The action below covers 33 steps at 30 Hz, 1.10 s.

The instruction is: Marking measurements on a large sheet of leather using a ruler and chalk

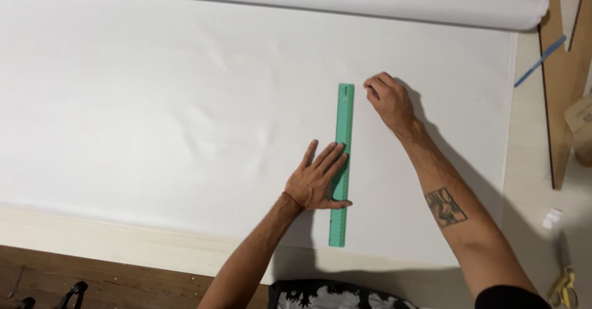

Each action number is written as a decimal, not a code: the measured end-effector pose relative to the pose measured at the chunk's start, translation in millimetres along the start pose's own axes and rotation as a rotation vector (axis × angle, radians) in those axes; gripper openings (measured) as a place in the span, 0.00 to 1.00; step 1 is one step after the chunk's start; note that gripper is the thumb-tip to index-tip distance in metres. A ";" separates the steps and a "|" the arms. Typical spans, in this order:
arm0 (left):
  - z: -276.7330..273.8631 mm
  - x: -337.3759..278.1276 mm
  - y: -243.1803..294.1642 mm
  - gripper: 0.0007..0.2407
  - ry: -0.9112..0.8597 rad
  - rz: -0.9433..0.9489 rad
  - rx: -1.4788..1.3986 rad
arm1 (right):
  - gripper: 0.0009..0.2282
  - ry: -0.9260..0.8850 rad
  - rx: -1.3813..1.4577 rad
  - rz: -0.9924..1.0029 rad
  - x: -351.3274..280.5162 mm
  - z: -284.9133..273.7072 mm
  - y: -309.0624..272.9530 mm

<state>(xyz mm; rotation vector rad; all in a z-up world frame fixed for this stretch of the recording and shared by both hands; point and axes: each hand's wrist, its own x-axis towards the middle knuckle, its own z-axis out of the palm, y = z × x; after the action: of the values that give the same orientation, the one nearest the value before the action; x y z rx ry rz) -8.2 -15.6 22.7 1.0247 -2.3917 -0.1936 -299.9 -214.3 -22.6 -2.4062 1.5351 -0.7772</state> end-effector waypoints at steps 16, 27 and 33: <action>9.3 -6.0 3.5 0.51 0.014 0.021 0.014 | 0.02 0.009 0.070 0.036 1.0 -14.3 -9.1; 17.3 -7.2 -5.6 0.53 -0.014 0.013 0.021 | 0.07 0.416 0.534 0.902 -278.0 -117.2 -102.6; 15.4 -10.8 -7.6 0.53 -0.130 0.043 0.002 | 0.09 0.363 0.609 1.050 -400.5 -87.1 -232.6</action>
<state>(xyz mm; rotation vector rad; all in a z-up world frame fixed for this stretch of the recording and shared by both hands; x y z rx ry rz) -5.2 -14.4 2.7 0.9886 -2.5282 -0.2487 -293.2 255.2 16.8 -0.8536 1.9602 -1.1689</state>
